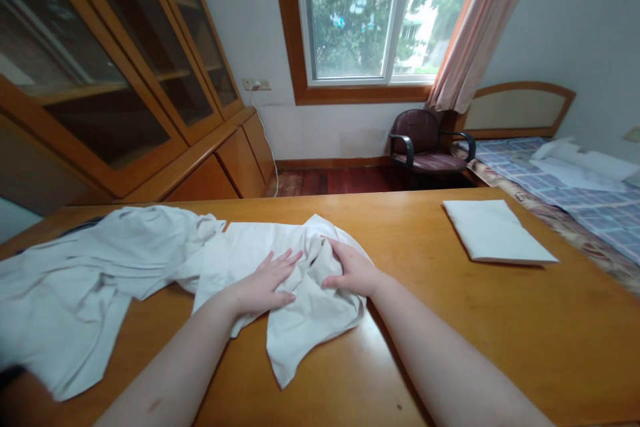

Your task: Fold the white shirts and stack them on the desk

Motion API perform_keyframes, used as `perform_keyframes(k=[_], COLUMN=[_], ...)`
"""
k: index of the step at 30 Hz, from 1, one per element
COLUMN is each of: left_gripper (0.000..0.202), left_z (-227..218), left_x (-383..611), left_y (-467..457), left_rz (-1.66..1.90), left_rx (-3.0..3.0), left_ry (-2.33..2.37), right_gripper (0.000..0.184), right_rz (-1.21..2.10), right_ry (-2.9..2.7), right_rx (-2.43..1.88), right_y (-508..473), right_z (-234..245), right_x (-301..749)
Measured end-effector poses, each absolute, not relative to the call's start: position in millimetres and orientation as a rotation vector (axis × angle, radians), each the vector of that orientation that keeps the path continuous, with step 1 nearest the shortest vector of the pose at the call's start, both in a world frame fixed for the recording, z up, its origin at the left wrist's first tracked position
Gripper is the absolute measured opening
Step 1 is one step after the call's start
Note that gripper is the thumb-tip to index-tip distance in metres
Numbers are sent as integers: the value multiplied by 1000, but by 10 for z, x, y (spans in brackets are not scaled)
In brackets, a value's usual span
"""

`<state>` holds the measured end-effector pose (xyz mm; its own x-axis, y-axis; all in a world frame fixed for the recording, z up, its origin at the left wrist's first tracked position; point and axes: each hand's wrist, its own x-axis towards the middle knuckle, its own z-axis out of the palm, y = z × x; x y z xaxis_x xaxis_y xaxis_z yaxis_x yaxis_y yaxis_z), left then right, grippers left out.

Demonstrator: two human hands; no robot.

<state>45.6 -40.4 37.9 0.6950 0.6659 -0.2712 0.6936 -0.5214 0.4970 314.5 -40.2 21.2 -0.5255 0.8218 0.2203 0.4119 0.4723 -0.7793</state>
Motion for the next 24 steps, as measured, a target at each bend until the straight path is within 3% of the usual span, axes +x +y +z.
perform_keyframes(k=[4, 6, 13, 24], left_gripper=[56, 49, 44, 46], left_z=[433, 502, 555, 468], left_x=[387, 275, -449, -809], left_y=[-409, -398, -175, -140], left_rz=[80, 277, 682, 630], left_rx=[2208, 2117, 2095, 1819], left_ry=[1044, 1187, 2114, 2036], right_gripper=[36, 28, 19, 28], right_rz=[1002, 1025, 1032, 904], right_ry=[-2084, -2041, -1920, -1535], right_rx=[-1106, -1120, -1254, -1516], right_y=[-392, -380, -366, -243], right_z=[252, 248, 201, 86], right_x=[3116, 3123, 3126, 3268])
